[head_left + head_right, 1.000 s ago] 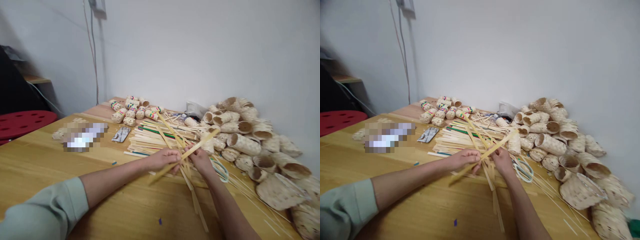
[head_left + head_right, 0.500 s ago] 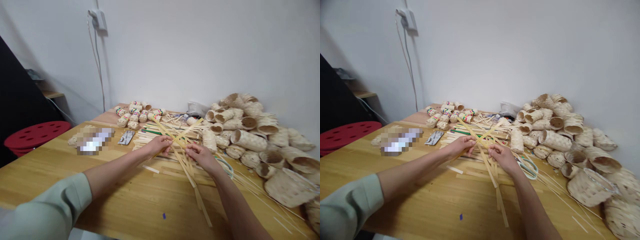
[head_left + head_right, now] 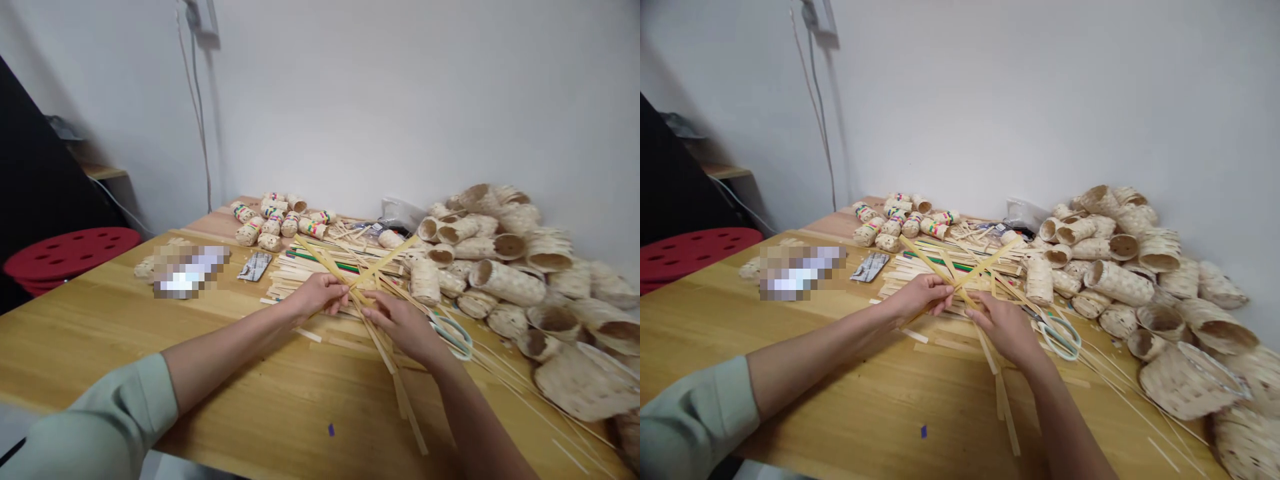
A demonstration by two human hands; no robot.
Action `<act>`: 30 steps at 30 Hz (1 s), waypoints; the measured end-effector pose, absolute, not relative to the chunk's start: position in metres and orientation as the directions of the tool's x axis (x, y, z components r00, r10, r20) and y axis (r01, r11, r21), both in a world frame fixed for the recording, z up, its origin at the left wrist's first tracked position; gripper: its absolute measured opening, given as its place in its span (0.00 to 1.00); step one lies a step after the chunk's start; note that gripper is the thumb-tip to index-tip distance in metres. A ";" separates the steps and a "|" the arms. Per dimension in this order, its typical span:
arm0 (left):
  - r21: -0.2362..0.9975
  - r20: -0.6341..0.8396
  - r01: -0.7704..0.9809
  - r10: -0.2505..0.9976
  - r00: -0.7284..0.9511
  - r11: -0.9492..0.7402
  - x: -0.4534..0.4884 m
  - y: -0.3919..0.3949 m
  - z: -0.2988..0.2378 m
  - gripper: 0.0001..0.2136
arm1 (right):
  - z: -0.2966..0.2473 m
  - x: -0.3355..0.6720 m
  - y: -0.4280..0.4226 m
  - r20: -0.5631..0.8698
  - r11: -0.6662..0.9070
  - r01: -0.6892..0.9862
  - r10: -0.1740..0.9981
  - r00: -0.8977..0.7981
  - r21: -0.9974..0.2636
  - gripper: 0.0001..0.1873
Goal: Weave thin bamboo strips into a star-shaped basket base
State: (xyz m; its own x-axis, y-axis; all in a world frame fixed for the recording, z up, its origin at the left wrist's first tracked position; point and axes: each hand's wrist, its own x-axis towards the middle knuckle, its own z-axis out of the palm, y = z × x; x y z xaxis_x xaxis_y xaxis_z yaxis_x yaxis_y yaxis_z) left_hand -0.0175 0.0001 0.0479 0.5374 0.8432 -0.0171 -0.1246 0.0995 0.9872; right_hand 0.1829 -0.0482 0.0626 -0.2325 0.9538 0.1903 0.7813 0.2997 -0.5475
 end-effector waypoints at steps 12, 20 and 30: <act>0.984 0.163 -0.028 0.841 0.516 -0.173 -0.009 -0.016 0.054 0.12 | 0.055 0.160 -0.051 0.291 0.255 0.383 0.956 0.038 -0.888 0.16; 0.953 0.298 -0.050 0.901 0.316 -0.298 -0.014 -0.028 0.073 0.11 | 0.069 0.168 -0.062 0.929 0.549 0.824 0.359 -0.084 -0.138 0.07; 0.816 -0.026 -0.485 0.858 0.514 0.315 0.000 -0.035 0.061 0.10 | 0.054 0.152 -0.057 0.829 0.613 0.790 0.455 -0.325 -0.027 0.14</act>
State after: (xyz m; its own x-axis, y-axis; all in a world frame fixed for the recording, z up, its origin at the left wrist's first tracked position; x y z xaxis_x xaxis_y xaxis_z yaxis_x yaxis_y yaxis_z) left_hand -0.0002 -0.0347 0.0607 0.5138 0.8575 -0.0260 -0.4849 0.3153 0.8157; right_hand 0.1522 -0.0569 0.0538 -0.3254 0.4550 0.8289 0.7896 0.6130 -0.0265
